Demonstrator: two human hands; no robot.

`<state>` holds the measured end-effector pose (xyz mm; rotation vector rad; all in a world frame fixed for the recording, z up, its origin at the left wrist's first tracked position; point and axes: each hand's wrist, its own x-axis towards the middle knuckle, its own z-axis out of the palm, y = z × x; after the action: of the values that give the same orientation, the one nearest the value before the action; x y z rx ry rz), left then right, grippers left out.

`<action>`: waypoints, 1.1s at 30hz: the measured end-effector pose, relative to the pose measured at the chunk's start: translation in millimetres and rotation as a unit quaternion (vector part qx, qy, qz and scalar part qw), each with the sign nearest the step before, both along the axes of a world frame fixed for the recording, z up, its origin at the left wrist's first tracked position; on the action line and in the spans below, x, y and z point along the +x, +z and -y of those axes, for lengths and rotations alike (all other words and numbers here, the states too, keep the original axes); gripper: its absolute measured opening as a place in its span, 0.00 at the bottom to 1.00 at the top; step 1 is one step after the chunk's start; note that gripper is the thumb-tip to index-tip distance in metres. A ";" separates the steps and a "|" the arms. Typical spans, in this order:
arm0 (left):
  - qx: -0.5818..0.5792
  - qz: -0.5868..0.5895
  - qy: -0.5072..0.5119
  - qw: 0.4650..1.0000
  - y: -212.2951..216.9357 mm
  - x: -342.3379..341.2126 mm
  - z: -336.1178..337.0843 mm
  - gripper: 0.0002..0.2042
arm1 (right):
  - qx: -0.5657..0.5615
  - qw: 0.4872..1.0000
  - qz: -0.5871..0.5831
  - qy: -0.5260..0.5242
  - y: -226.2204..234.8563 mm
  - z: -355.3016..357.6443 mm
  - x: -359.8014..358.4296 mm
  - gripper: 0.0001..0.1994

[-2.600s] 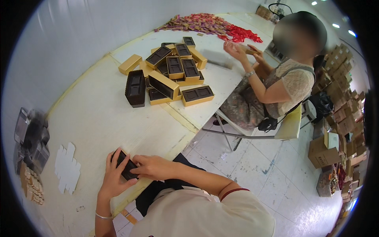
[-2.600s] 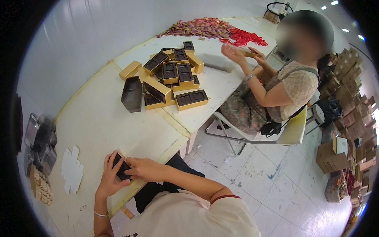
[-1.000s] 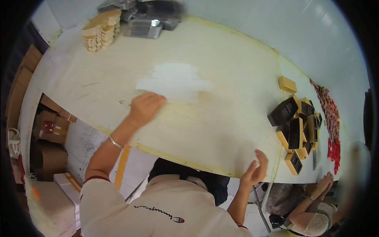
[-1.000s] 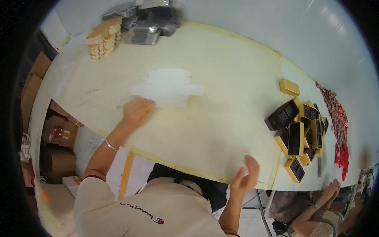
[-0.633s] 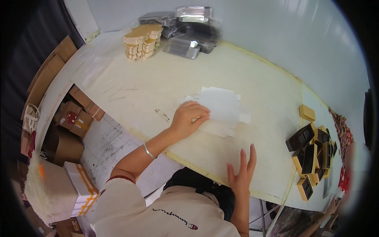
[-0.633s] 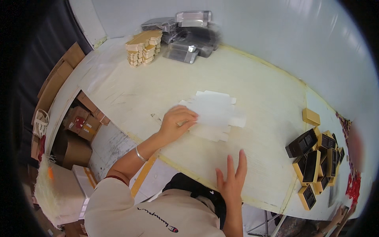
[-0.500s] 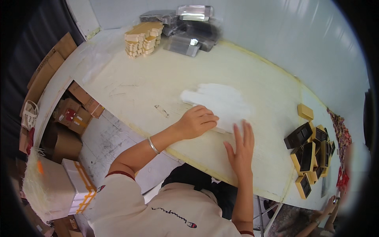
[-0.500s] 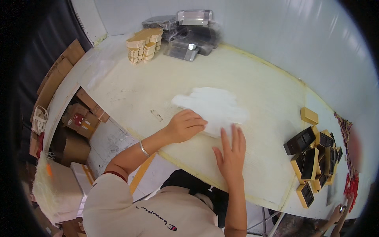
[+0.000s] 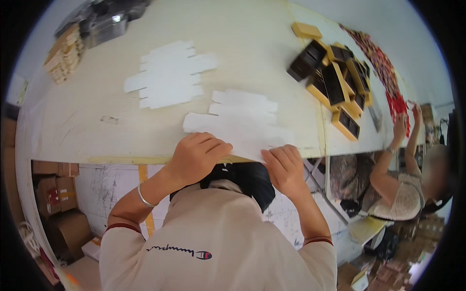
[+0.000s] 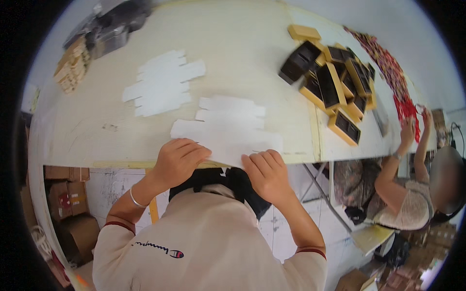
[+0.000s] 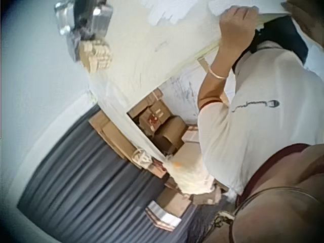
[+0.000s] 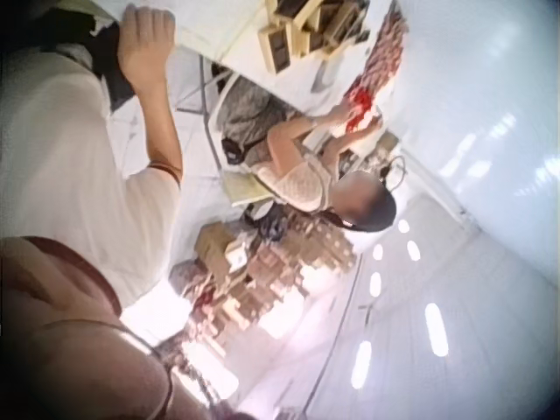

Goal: The person assembles small rectangular boxes by folding white cardboard pieces and inserting them into brown frames. They repeatedly pick up a frame, fold the cardboard, and place it inside, then set the completed unit aside.

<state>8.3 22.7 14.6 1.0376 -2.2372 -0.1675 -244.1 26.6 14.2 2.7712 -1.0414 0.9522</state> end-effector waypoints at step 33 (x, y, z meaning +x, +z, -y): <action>0.245 -0.017 0.068 0.967 -7.8 -19.4 18.6 0.17 | 0.594 0.683 0.424 0.028 -29.8 3.2 53.5 0.18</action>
<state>-11.1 4.1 6.7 1.4254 -2.1305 -0.6995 -190.6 23.5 -15.6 3.0857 -2.4308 2.4076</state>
